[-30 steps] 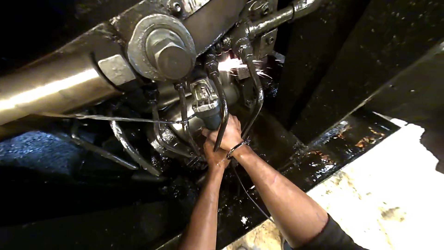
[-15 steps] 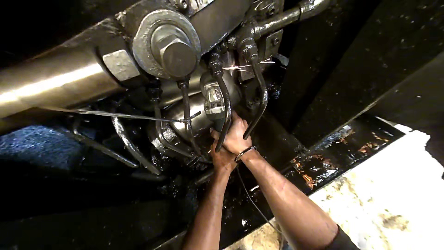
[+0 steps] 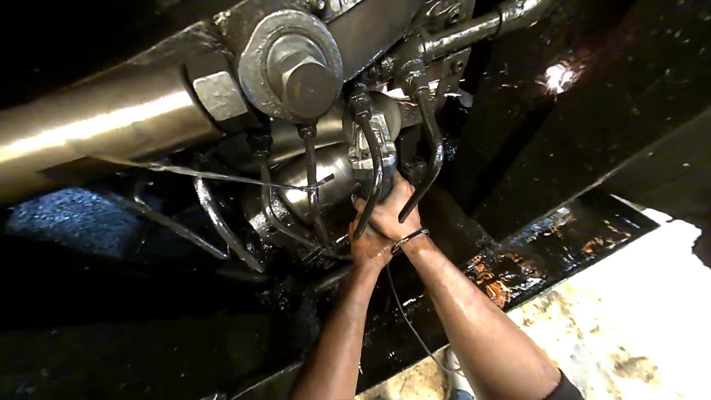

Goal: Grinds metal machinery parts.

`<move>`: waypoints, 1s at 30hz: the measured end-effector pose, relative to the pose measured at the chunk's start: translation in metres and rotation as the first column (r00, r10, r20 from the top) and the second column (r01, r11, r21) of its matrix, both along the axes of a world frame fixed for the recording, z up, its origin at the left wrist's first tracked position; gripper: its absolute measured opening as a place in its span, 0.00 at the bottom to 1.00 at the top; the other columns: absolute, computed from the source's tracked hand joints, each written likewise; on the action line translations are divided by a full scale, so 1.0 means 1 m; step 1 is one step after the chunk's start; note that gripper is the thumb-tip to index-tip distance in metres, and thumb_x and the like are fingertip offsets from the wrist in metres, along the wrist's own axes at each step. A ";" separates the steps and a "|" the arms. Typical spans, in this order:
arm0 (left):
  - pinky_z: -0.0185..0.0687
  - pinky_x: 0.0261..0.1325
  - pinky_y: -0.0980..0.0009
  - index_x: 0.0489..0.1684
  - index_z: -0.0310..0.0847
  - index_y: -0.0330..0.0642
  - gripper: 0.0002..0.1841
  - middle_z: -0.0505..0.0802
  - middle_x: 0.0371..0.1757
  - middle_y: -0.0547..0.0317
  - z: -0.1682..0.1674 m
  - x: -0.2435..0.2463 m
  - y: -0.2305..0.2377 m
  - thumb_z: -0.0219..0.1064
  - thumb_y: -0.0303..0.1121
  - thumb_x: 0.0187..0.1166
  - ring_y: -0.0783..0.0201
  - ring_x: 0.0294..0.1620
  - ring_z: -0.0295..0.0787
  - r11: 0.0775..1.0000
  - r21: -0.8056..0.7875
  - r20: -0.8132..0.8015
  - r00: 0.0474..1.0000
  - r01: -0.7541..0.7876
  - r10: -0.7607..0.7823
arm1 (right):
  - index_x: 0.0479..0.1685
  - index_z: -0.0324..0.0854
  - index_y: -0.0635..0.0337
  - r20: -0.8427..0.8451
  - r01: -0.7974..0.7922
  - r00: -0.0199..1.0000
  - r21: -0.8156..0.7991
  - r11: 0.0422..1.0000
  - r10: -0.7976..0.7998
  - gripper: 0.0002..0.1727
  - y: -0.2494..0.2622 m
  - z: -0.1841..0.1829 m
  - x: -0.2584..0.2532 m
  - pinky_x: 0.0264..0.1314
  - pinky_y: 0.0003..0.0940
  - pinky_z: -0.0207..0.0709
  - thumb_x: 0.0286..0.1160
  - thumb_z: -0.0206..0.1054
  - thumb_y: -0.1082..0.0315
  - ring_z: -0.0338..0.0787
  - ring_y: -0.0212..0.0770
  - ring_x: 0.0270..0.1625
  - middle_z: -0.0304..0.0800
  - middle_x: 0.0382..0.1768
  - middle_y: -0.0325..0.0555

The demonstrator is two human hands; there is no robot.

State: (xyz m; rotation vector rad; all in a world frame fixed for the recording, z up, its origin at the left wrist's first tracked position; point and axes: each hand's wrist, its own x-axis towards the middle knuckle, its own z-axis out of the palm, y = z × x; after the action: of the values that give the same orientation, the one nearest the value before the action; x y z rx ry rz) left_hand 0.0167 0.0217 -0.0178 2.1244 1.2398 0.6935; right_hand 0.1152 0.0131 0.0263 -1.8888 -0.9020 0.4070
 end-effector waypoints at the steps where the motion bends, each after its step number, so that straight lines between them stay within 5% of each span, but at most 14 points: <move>1: 0.82 0.68 0.50 0.59 0.84 0.38 0.33 0.94 0.52 0.50 0.001 0.000 -0.001 0.88 0.43 0.52 0.55 0.58 0.90 1.000 -0.012 0.013 1.000 -0.001 0.001 | 0.60 0.83 0.47 -0.004 -0.002 1.000 0.001 1.000 0.002 0.40 -0.001 0.000 0.000 0.52 0.58 0.87 0.42 0.85 0.38 0.95 0.44 0.49 0.95 0.42 0.41; 7: 0.83 0.65 0.48 0.61 0.83 0.41 0.33 0.93 0.53 0.50 0.002 -0.004 -0.005 0.87 0.43 0.54 0.53 0.58 0.89 0.999 -0.050 -0.011 1.000 0.007 -0.007 | 0.62 0.82 0.46 -0.026 -0.003 1.000 -0.020 1.000 0.003 0.41 -0.002 -0.003 0.002 0.52 0.57 0.88 0.42 0.85 0.38 0.94 0.43 0.50 0.94 0.43 0.40; 21: 0.85 0.62 0.47 0.60 0.84 0.42 0.34 0.94 0.51 0.51 0.009 0.000 -0.005 0.87 0.44 0.50 0.53 0.55 0.91 0.999 -0.039 -0.003 1.000 0.025 -0.025 | 0.49 0.84 0.50 -0.033 0.038 0.999 -0.013 0.999 -0.039 0.36 -0.008 0.002 0.003 0.51 0.57 0.85 0.41 0.86 0.39 0.93 0.46 0.48 0.93 0.40 0.44; 24: 0.87 0.59 0.48 0.59 0.84 0.43 0.34 0.94 0.49 0.52 0.011 0.002 -0.005 0.88 0.45 0.49 0.54 0.53 0.92 0.998 -0.059 0.031 0.999 0.027 -0.026 | 0.55 0.82 0.51 -0.042 0.019 0.999 0.020 1.000 -0.018 0.37 -0.018 0.002 0.000 0.45 0.60 0.83 0.45 0.84 0.40 0.92 0.50 0.46 0.91 0.41 0.47; 30: 0.88 0.57 0.49 0.57 0.85 0.42 0.35 0.94 0.48 0.51 0.012 0.001 -0.006 0.89 0.47 0.46 0.54 0.52 0.92 0.994 -0.111 -0.023 1.000 0.018 -0.021 | 0.63 0.82 0.46 -0.058 -0.002 0.998 0.053 0.999 0.005 0.40 -0.020 -0.006 0.002 0.50 0.60 0.84 0.43 0.86 0.41 0.92 0.47 0.50 0.92 0.46 0.45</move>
State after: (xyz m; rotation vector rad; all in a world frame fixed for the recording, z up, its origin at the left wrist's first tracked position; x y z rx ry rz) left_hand 0.0176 0.0155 -0.0054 2.0573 1.2396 0.5786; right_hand 0.1173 -0.0069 0.0203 -1.8185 -0.8694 0.4335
